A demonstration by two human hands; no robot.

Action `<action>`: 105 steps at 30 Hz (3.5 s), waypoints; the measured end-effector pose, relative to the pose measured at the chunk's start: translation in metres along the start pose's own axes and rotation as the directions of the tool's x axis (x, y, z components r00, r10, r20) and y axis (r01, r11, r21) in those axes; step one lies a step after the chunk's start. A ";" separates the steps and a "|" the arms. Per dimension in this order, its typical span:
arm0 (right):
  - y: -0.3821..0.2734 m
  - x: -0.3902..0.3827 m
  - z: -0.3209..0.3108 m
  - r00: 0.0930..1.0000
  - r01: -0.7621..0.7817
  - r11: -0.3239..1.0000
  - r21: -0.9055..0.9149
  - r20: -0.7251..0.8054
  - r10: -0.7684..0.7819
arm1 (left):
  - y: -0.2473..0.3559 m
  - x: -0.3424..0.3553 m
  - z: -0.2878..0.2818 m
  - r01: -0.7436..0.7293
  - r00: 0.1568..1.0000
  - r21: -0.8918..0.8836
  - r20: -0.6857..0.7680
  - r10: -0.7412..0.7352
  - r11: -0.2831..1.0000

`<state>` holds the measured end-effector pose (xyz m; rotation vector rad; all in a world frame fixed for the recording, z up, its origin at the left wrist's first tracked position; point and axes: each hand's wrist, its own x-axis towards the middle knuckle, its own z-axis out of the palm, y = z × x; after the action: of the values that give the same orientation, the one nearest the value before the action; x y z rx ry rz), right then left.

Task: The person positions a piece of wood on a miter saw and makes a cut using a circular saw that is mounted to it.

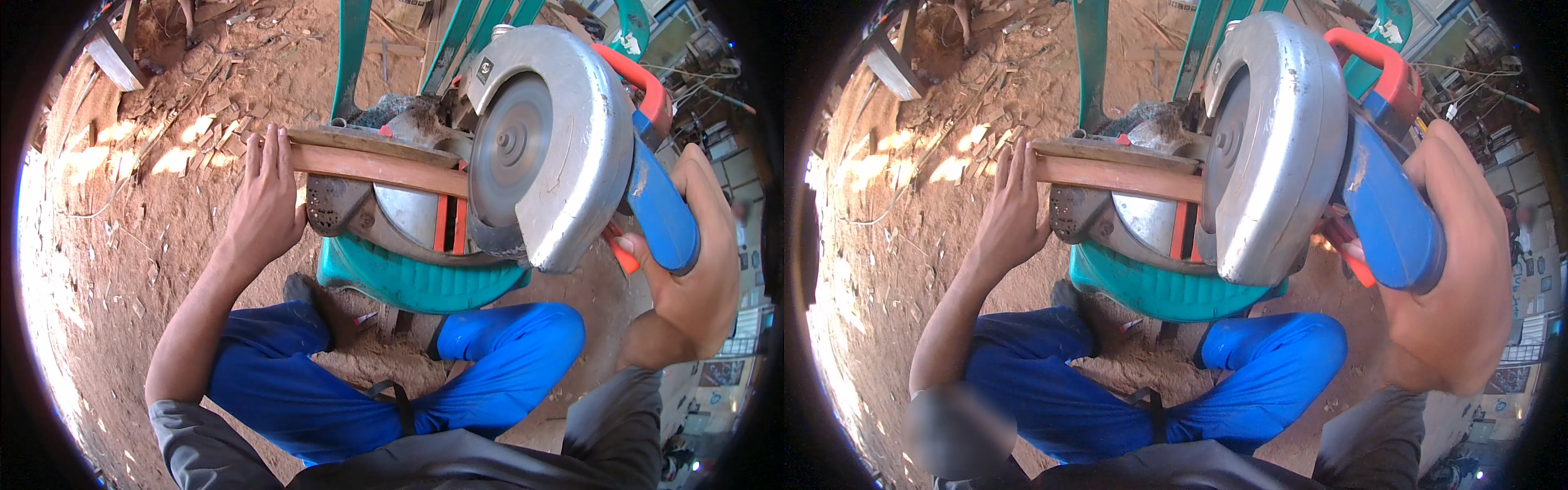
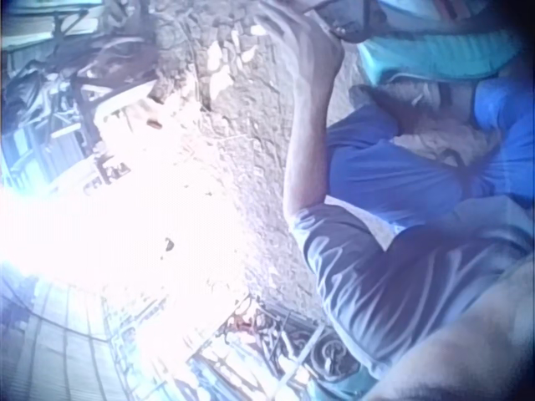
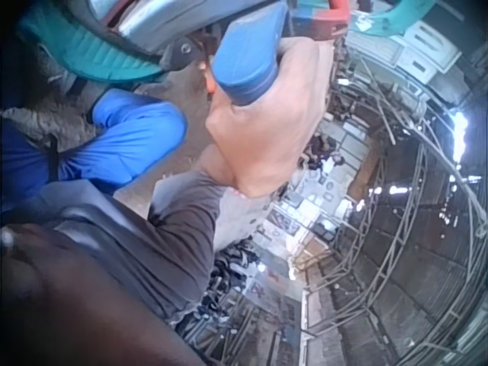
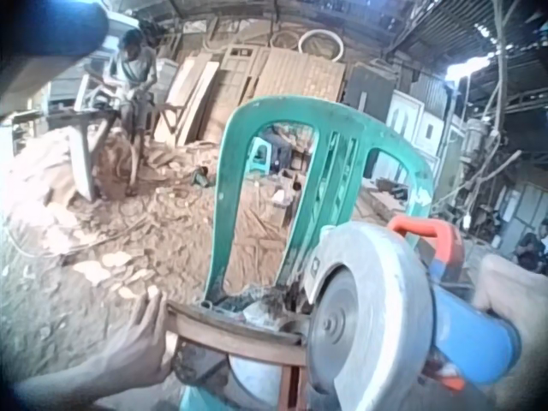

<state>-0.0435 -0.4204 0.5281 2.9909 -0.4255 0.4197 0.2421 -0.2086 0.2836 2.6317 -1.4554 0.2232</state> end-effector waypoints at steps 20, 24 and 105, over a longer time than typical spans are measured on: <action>-0.013 -0.014 0.022 0.995 -0.038 0.999 0.021 -0.095 0.040 | -0.002 0.000 0.003 -0.053 0.997 0.050 -0.054 0.055 0.997; -0.017 -0.016 0.024 0.992 -0.098 0.995 0.007 -0.079 0.098 | -0.002 -0.001 0.004 -0.009 1.000 0.029 -0.021 0.010 1.000; -0.028 -0.041 0.063 0.961 -0.074 0.997 -0.035 -0.271 0.062 | -0.005 0.000 0.002 -0.024 1.000 0.011 -0.014 0.024 1.000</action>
<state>-0.0576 -0.3914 0.4551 2.8250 -0.5026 0.8005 0.2466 -0.2059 0.2814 2.6170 -1.4859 0.2514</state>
